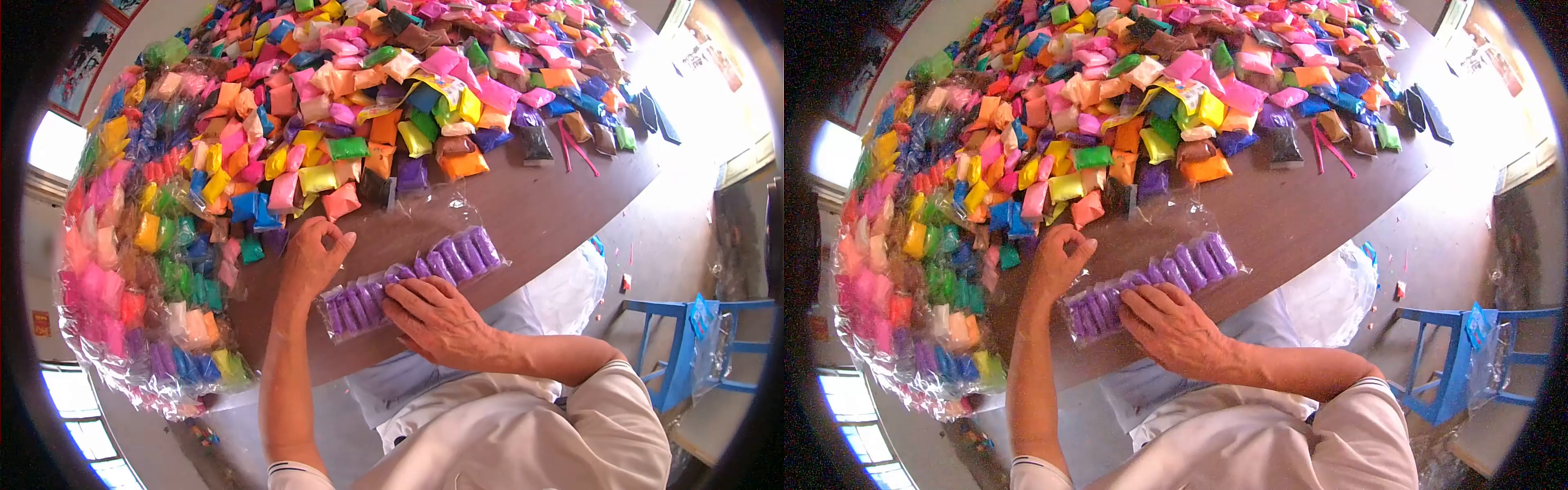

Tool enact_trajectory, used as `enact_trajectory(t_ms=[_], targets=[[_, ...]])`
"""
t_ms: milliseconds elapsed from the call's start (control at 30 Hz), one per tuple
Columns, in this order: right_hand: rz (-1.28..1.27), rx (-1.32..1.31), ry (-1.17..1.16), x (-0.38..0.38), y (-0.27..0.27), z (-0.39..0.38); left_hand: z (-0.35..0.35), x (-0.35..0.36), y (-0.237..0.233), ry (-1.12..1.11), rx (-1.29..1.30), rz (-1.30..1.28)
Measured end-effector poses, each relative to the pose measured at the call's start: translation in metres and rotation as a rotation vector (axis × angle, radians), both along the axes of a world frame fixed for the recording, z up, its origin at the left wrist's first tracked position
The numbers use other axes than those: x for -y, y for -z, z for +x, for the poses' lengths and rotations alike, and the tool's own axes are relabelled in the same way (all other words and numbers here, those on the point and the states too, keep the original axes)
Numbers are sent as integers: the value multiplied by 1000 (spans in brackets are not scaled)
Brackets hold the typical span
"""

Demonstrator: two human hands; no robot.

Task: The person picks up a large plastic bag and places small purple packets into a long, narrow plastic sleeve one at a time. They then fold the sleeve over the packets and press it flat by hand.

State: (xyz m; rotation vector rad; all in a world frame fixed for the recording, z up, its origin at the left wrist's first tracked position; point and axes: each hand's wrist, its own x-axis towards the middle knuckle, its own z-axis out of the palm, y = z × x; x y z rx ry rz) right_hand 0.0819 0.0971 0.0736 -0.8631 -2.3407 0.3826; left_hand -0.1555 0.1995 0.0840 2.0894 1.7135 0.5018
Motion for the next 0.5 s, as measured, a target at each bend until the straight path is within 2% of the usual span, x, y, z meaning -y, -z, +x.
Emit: enact_trajectory(t_ms=[233,500], targets=[[-24,-9,-19,-1,2,0,-6,15,-18,-38,-41,-98],[-5,-29,-12,-1,-5,0,-41,35,-18,-139,-72,-63]])
